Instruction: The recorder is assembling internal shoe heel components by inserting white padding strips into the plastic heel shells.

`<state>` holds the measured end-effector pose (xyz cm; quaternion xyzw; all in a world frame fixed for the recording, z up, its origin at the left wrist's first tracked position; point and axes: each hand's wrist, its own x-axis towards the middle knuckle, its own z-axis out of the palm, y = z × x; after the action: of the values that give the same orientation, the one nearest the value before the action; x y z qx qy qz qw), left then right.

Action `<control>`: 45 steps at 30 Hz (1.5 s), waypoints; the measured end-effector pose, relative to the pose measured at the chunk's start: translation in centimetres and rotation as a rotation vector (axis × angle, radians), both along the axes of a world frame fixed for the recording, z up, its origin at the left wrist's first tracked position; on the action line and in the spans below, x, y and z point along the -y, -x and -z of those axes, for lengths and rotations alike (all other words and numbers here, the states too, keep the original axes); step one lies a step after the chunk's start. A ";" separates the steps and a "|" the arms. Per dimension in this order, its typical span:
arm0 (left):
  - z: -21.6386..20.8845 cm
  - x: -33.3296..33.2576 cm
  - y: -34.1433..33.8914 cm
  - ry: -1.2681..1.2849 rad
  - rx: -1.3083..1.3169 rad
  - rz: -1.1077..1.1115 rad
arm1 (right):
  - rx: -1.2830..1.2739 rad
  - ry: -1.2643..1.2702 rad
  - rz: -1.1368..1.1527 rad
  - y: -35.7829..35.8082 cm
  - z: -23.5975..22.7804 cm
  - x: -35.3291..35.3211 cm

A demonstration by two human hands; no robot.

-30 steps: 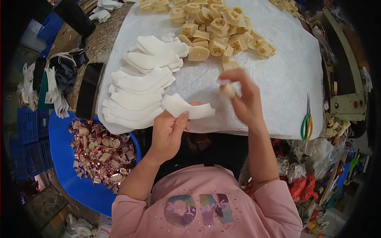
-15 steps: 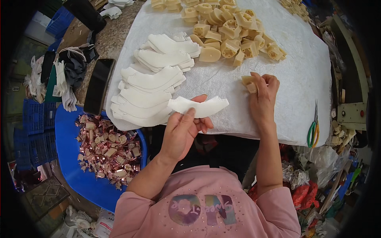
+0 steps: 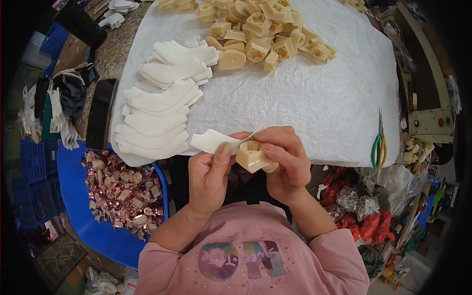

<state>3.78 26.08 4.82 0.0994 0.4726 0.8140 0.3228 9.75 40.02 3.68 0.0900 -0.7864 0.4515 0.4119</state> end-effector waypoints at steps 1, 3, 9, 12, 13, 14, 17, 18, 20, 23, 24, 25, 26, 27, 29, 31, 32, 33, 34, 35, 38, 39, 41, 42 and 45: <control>-0.1 0.1 -0.1 0.020 -0.003 0.027 | 0.000 0.001 -0.001 0.1 0.2 0.2; -0.3 0.2 -0.1 0.005 -0.004 0.035 | -0.071 -0.006 0.002 0.3 0.4 0.4; -0.6 0.3 -0.3 0.037 -0.029 0.056 | -0.064 -0.009 -0.002 0.3 0.7 0.4; -0.4 0.2 -0.4 0.036 -0.038 0.039 | -0.051 -0.020 -0.005 0.1 0.4 0.3; -0.4 0.2 -0.4 0.061 -0.062 0.024 | -0.050 -0.021 -0.006 0.1 0.4 0.3; -0.3 0.2 -0.5 0.061 -0.061 0.024 | -0.045 -0.050 0.015 0.3 0.6 0.2; -0.3 -0.2 -0.8 0.166 -0.100 -0.009 | -0.005 -0.124 0.069 0.2 0.9 0.4; -0.3 -0.4 -1.0 0.186 -0.129 -0.050 | 0.029 -0.168 0.102 0.2 0.9 0.4; -0.3 -0.3 -1.1 0.208 -0.159 -0.091 | 0.028 -0.244 0.158 0.4 0.5 0.2; 0.5 0.6 -0.5 0.079 -0.178 0.005 | 0.006 -0.297 0.232 0.8 0.8 0.0; 0.8 1.0 -0.2 0.153 -0.286 0.043 | -0.013 -0.275 0.250 0.9 0.9 0.0; 1.0 1.3 0.1 0.227 -0.394 0.082 | -0.012 -0.277 0.252 0.8 0.8 -0.1; 0.8 1.2 0.3 0.225 -0.391 0.087 | 0.008 -0.298 0.245 0.7 0.7 -0.2; 0.2 1.1 0.6 0.273 -0.433 -0.006 | 0.027 -0.320 0.239 0.6 0.5 -0.3; -0.9 1.2 0.9 0.321 -0.473 -0.097 | 0.081 -0.383 0.254 0.3 -0.5 -0.2; -1.5 1.4 1.0 0.488 -0.644 -0.134 | 0.134 -0.443 0.266 0.0 -1.7 0.0; -1.1 0.9 1.0 0.431 -0.689 -0.178 | 0.247 -0.496 0.262 -0.1 -2.5 0.2; -1.1 1.0 1.0 0.432 -0.689 -0.175 | 0.361 -0.548 0.259 -0.2 -3.0 0.3; -1.1 1.1 0.9 0.474 -0.679 -0.143 | 0.363 -0.546 0.260 -0.2 -3.1 0.3; -1.1 1.1 0.8 0.515 -0.669 -0.110 | 0.386 -0.561 0.232 -0.1 -3.1 0.3; -1.1 1.2 0.8 0.564 -0.632 -0.050 | 0.416 -0.587 0.177 0.0 -2.9 0.2; -1.0 1.2 0.8 0.563 -0.631 -0.044 | 0.423 -0.601 0.150 0.0 -2.9 0.1; -0.5 1.3 0.7 0.552 -0.604 -0.025 | 0.424 -0.610 0.142 -0.1 -2.6 0.1; -0.2 1.2 0.6 0.553 -0.604 -0.021 | 0.423 -0.621 0.131 -0.1 -2.4 0.1; 0.2 0.9 0.6 0.513 -0.747 -0.041 | 0.385 -0.647 0.141 -0.1 -1.9 0.3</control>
<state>3.23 25.14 4.59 0.2939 0.7451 0.5848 0.1283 9.90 39.76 5.63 0.0744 -0.9555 0.1594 0.2368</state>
